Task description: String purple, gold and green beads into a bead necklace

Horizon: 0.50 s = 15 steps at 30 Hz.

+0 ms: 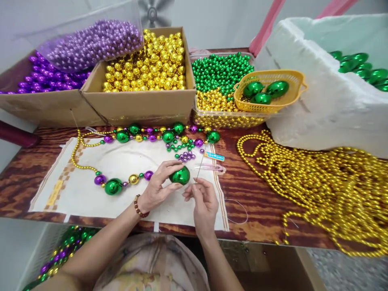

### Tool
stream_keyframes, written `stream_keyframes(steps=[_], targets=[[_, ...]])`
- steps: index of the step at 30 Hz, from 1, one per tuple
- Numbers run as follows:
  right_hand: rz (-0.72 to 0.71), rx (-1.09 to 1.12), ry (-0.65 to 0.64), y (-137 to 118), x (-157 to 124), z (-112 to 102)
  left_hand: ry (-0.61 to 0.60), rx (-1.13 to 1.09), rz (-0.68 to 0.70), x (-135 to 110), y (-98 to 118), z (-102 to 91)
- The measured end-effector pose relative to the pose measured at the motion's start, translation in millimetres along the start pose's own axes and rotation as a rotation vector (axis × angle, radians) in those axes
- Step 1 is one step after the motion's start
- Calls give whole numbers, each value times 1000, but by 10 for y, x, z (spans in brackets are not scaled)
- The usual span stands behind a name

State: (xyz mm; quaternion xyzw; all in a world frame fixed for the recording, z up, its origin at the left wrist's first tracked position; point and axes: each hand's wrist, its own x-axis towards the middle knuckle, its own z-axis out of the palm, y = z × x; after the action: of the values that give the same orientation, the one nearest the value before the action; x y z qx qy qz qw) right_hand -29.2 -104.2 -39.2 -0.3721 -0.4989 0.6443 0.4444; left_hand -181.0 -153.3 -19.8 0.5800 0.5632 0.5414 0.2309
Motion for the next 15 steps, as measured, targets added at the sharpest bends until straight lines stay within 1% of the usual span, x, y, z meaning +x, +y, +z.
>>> stream_keyframes(steps=[3, 6, 9, 12, 15], targets=[[16, -59, -28, 81, -81, -112, 60, -23, -24, 57, 9, -81], [43, -120, -77, 190, -222, -200, 162, -134, -114, 152, -5, -147], [43, -149, -137, 281, -363, -227, 230, -400, -222, 288, 6, -198], [30, -168, -153, 331, -432, -211, 243, -699, -303, 420, 86, -252], [22, -177, -158, 350, -429, -188, 260, -861, -377, 493, 199, -302]])
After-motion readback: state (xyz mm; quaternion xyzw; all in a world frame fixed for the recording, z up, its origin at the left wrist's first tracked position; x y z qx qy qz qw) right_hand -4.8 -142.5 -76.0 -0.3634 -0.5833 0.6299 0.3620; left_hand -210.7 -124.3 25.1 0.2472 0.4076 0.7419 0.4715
